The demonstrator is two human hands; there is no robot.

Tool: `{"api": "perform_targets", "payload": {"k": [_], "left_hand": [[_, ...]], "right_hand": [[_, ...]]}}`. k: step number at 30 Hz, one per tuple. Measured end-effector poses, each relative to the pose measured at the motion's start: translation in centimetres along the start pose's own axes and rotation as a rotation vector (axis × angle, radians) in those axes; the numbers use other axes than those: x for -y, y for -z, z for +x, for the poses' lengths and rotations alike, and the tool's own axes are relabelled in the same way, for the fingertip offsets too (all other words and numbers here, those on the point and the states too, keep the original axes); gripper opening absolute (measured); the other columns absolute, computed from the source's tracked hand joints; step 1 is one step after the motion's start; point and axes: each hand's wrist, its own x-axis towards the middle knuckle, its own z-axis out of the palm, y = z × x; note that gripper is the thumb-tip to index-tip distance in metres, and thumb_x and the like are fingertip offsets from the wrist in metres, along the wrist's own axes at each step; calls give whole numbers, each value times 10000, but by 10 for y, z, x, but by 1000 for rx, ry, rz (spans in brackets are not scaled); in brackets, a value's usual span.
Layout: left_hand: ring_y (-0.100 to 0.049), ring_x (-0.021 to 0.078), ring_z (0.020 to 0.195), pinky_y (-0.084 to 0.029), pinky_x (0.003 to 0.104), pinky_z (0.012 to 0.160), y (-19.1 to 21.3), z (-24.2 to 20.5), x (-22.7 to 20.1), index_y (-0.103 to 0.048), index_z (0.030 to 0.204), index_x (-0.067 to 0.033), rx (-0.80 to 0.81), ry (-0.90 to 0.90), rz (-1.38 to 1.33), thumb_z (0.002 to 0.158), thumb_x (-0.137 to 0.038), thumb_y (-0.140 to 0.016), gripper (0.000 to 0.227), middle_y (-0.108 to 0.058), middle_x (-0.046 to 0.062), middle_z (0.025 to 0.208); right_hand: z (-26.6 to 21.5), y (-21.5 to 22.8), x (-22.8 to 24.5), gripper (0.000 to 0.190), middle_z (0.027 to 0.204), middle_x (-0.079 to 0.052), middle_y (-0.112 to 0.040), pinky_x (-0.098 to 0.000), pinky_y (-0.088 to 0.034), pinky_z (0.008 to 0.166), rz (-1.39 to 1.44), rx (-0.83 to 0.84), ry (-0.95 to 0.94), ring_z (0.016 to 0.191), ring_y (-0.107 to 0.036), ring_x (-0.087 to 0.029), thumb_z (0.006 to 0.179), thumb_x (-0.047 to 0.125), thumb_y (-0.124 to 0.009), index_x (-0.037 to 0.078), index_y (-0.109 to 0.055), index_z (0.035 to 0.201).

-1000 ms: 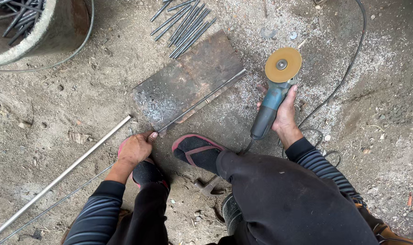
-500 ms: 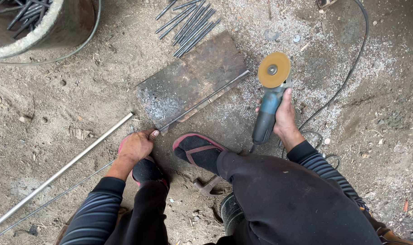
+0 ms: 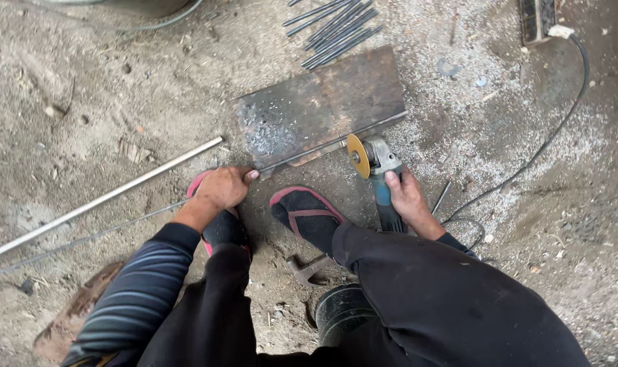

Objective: The person uses an angle grinder to cut metal rods into short segments. The cut pieces are placed into a bucket while the process continues repeatedly.

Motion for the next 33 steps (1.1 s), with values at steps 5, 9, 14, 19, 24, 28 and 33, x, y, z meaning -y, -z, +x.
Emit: {"api": "perform_targets", "payload": {"k": [5,9,14,19,24,28,33], "left_hand": [[-671,407,1108,-502,540,976,4,-2,-2,-686,1276,-219,19,-32,6,1049,-493,-408,452,-732,200,1125],[-680,404,1113,-514,538,982,5,-2,-1,-667,1301,-208,50,-12,33,1068,-481,-383,457,-733,199,1133],[-673,396,1125,-508,542,991,5,-1,-1,-654,1319,-202,49,-39,48,1071,-456,-366,457,-729,195,1148],[-671,379,1143,-503,523,1019,5,0,-1,-620,1365,-196,86,-27,24,1064,-462,-359,478,-724,206,1150],[-662,375,1163,-490,512,1048,5,2,0,-629,1357,-175,96,-35,45,1078,-473,-332,505,-716,208,1175],[-650,375,1177,-481,517,1048,4,4,3,-639,1339,-160,83,-55,37,1076,-485,-323,524,-714,205,1181],[-648,384,1179,-475,520,1050,1,1,4,-659,1312,-143,63,-62,48,1079,-483,-335,524,-717,203,1183]], "right_hand": [[6,-1,-7,640,941,-119,-682,-340,-613,605,3,23,-5,700,-730,-228,1004,532,-524,-3,-479,1351],[8,-3,-11,614,946,-127,-663,-347,-622,615,89,65,-17,705,-717,-226,1020,508,-522,-2,-481,1358],[6,-6,-5,571,954,-123,-663,-345,-614,610,22,53,-7,701,-718,-217,1030,469,-524,3,-479,1358],[6,-8,-9,561,949,-123,-656,-340,-596,568,12,16,-64,671,-701,-211,1018,445,-525,26,-463,1386],[14,-1,-25,551,1066,-128,-695,-365,-569,783,-203,-32,99,892,-678,-224,1054,473,-523,10,-546,1352],[17,2,-28,568,1111,-119,-697,-370,-509,895,-378,-112,111,1011,-653,-224,1044,495,-497,25,-579,1353],[18,-1,-15,597,1035,-149,-688,-380,-574,716,-158,-46,10,821,-690,-247,1022,502,-521,14,-520,1366]]}}
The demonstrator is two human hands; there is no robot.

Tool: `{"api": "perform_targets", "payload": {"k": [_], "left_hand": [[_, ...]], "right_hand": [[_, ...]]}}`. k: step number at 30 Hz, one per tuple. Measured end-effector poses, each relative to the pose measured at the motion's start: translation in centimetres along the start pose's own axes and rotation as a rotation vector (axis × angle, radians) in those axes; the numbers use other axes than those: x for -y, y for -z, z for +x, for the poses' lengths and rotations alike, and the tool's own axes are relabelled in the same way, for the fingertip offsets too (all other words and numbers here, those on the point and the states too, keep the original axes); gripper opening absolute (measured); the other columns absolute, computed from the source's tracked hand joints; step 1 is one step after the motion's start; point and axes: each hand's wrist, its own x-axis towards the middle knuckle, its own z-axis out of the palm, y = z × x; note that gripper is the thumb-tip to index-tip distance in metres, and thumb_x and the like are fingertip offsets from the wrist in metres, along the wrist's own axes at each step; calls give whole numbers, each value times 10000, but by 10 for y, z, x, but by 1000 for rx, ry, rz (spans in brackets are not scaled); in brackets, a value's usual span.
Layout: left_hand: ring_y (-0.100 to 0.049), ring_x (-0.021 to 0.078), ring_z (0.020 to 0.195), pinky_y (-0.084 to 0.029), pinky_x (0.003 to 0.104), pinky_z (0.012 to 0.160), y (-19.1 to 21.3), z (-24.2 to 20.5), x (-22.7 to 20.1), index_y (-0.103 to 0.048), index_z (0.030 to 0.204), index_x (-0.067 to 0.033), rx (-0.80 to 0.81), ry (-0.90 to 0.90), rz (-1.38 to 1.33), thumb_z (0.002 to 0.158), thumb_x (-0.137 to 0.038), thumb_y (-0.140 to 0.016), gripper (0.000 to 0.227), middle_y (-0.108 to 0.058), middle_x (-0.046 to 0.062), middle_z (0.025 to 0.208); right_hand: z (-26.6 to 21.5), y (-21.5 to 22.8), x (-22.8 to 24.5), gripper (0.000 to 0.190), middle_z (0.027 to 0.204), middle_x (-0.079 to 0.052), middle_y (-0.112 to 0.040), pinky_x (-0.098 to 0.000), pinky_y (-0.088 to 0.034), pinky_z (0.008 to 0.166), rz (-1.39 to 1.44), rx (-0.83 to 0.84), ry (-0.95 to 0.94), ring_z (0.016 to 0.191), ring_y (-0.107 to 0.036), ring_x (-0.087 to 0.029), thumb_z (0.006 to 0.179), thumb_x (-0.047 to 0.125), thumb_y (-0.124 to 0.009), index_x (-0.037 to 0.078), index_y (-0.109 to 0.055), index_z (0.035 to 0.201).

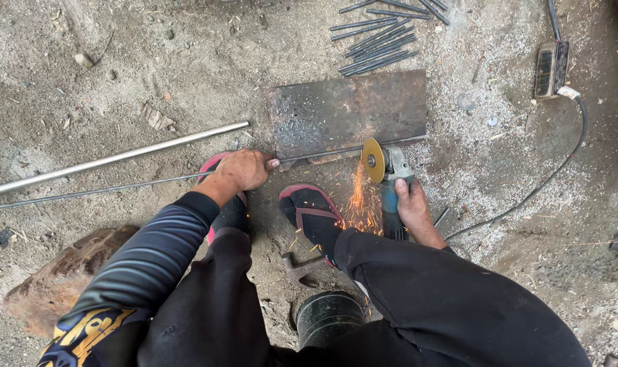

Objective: The person uses an angle grinder to cut metal rods into short segments. The cut pieces are placed into a bucket while the process continues repeatedly.

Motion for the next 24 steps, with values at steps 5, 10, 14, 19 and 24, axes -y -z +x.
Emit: {"api": "perform_targets", "payload": {"k": [5,10,14,19,24], "left_hand": [[-648,382,1178,-482,522,1036,2,-4,-1,-668,1289,-136,-25,-8,-12,1080,-485,-339,524,-720,191,1175],[-651,376,1172,-483,520,1035,6,-10,-4,-664,1307,-174,-28,21,-23,1070,-489,-344,508,-721,176,1177],[-656,364,1169,-481,510,1040,8,-12,-5,-655,1316,-177,-22,36,-31,1069,-486,-344,504,-729,165,1165],[-669,361,1157,-492,505,1032,8,-13,-6,-664,1316,-187,-31,36,-24,1069,-462,-352,484,-733,166,1163],[-662,355,1169,-495,496,1030,9,-15,-7,-677,1297,-185,-37,49,-25,1066,-492,-361,498,-729,158,1172]], "right_hand": [[2,-2,15,650,1004,-134,-660,-364,-628,609,198,82,-26,693,-700,-215,1014,528,-535,8,-449,1393],[2,-2,25,650,993,-121,-644,-373,-638,621,232,90,-73,691,-706,-219,999,535,-534,3,-448,1364],[1,-2,32,630,978,-109,-648,-374,-619,587,196,85,-71,677,-696,-224,998,527,-524,22,-445,1365],[2,-2,33,598,898,-107,-644,-359,-587,551,172,94,-30,625,-691,-225,1020,511,-521,14,-475,1349],[6,-4,32,573,847,-96,-639,-362,-596,545,220,75,-71,611,-686,-222,1020,503,-527,6,-479,1301]]}}
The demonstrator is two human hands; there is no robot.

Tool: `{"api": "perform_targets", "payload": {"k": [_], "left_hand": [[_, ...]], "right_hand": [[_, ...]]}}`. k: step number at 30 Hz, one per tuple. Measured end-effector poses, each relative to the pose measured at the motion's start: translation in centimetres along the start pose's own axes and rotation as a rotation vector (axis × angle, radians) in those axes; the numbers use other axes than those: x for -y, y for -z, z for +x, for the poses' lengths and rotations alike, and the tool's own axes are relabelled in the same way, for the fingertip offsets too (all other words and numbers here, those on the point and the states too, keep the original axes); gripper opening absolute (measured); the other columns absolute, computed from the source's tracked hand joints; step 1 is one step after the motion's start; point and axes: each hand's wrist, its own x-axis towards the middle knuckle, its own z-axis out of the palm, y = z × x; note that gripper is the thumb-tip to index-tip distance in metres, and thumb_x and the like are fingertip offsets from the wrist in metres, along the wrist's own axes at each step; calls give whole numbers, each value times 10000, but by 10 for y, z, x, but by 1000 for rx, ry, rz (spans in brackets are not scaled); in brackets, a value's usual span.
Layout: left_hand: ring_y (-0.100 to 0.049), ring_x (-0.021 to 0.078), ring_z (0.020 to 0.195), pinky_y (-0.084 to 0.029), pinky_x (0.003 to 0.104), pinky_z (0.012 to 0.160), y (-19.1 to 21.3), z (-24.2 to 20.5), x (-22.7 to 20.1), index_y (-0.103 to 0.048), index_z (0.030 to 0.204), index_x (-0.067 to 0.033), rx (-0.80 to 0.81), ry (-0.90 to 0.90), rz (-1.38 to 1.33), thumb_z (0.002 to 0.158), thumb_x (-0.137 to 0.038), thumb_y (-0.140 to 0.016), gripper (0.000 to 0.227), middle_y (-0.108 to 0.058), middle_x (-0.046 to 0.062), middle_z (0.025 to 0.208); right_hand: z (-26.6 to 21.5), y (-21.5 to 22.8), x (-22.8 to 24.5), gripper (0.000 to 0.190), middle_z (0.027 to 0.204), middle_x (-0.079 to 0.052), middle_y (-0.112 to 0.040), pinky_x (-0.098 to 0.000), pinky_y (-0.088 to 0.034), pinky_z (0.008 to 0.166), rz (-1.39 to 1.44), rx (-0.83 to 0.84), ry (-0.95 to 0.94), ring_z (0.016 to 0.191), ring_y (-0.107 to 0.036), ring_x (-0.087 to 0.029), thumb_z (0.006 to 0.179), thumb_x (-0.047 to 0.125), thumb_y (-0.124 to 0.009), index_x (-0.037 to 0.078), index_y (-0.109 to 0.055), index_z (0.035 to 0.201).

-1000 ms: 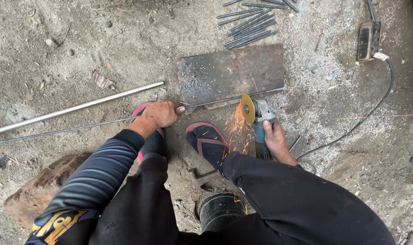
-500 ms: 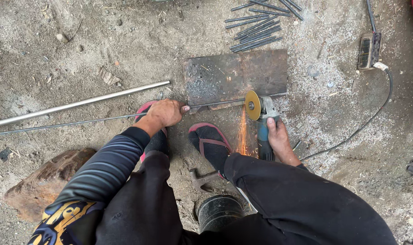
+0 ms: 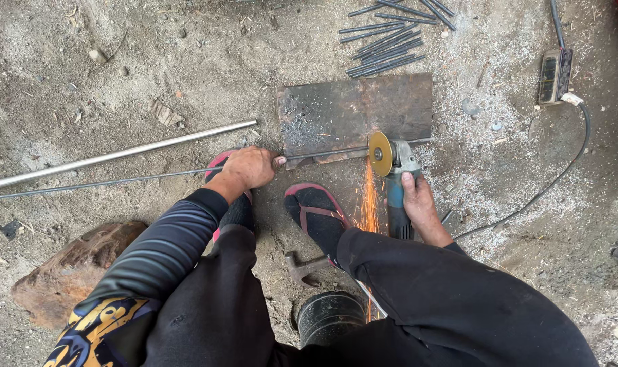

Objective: The person uses an angle grinder to cut metal rods into short segments. The cut pieces are placed into a bucket while the process continues repeatedly.

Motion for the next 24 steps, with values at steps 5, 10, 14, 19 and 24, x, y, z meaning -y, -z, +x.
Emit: {"api": "perform_targets", "payload": {"k": [5,10,14,19,24], "left_hand": [[-661,360,1154,-488,511,1019,2,-1,-1,-671,1299,-185,-7,-12,4,1066,-494,-359,497,-728,161,1157],[-682,364,1119,-519,496,994,-6,-2,2,-690,1281,-205,-32,-26,8,1045,-454,-407,446,-734,166,1144],[-678,369,1118,-514,506,994,-3,2,3,-695,1262,-189,-34,-34,11,1068,-463,-389,455,-739,170,1135],[-682,362,1122,-512,517,991,-2,3,1,-673,1285,-200,-17,-26,25,1059,-483,-377,468,-733,178,1128],[-677,367,1129,-506,525,999,-2,2,1,-682,1275,-202,-13,-21,18,1061,-506,-364,489,-730,177,1127]], "right_hand": [[1,2,2,609,848,-99,-658,-343,-587,556,-38,26,53,624,-690,-217,1024,548,-517,7,-497,1301],[-1,1,2,633,855,-107,-648,-343,-611,544,-28,17,11,633,-713,-221,1018,564,-511,-12,-484,1280],[-1,-2,9,664,883,-99,-636,-337,-598,541,-24,22,31,626,-697,-216,1006,570,-507,-4,-462,1336],[2,-2,10,698,920,-105,-640,-346,-617,544,-81,1,23,639,-719,-226,986,577,-490,-5,-433,1367],[2,1,6,699,931,-127,-655,-340,-631,569,-93,22,41,661,-724,-223,1014,578,-479,-30,-447,1357]]}}
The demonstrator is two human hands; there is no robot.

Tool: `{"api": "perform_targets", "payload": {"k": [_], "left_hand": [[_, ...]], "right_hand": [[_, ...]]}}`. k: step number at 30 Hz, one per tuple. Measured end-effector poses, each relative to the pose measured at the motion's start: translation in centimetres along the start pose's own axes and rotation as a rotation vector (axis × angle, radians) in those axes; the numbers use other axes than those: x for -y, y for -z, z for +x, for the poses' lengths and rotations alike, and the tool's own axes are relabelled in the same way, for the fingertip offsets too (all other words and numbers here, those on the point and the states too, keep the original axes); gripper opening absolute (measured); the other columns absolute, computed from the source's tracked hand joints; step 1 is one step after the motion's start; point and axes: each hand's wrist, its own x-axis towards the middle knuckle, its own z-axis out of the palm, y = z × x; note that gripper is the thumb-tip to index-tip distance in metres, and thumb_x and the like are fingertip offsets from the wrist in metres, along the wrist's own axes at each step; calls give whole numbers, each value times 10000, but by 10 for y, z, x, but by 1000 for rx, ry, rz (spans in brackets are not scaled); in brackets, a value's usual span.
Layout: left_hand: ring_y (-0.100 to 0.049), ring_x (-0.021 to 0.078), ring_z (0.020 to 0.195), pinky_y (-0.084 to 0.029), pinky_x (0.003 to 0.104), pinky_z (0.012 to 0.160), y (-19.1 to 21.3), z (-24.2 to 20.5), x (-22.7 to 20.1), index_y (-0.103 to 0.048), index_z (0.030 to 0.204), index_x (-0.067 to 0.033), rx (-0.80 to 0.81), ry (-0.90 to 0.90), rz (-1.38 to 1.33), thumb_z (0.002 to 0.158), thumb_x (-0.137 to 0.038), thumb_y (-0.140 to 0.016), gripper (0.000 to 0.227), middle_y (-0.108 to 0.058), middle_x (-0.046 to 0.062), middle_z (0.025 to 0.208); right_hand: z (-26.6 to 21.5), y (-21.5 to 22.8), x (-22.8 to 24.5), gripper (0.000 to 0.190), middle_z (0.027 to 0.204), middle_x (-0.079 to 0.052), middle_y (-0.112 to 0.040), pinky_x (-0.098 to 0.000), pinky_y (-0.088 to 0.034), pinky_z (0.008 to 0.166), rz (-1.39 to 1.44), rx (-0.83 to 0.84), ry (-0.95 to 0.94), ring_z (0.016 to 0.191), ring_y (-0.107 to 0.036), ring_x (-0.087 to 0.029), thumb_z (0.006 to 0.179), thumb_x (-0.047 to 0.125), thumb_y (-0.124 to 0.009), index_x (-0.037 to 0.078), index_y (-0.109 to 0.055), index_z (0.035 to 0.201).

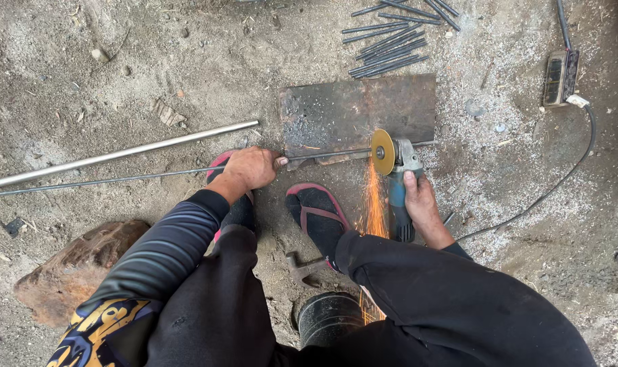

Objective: The person uses an angle grinder to cut metal rods into short segments. The cut pieces are placed into a bucket while the process continues repeatedly.

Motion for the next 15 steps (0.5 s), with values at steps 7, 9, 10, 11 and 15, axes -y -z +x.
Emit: {"api": "perform_targets", "payload": {"k": [7,9,10,11,15], "left_hand": [[-679,368,1119,-505,524,999,0,0,2,-684,1269,-195,-3,-5,-2,1066,-494,-368,481,-735,178,1112],[-682,368,1114,-506,522,997,0,0,2,-682,1273,-196,2,-2,-5,1065,-484,-370,473,-736,176,1112],[-682,369,1112,-507,521,996,1,0,2,-683,1272,-197,-2,-2,-9,1062,-478,-375,467,-736,174,1113],[-682,370,1110,-508,519,996,0,0,2,-685,1270,-198,-2,-3,-13,1059,-472,-379,462,-736,172,1114],[-677,368,1120,-508,515,997,1,-1,2,-690,1262,-184,-10,-12,-4,1063,-489,-377,480,-737,175,1119]], "right_hand": [[0,-3,-2,670,923,-115,-649,-347,-605,547,60,-14,2,627,-701,-221,1006,545,-511,-27,-450,1349],[-1,-3,-2,655,927,-110,-647,-345,-614,560,66,-7,21,636,-697,-211,1012,542,-518,-22,-465,1343],[0,-3,-1,648,929,-107,-646,-344,-619,566,68,-2,32,640,-695,-206,1016,540,-521,-19,-472,1341],[0,-2,-1,646,913,-110,-642,-345,-615,559,62,4,23,636,-697,-207,1017,542,-514,-15,-471,1339],[0,0,-7,653,899,-110,-633,-346,-602,551,56,6,19,628,-693,-207,1012,552,-514,-13,-473,1337]]}}
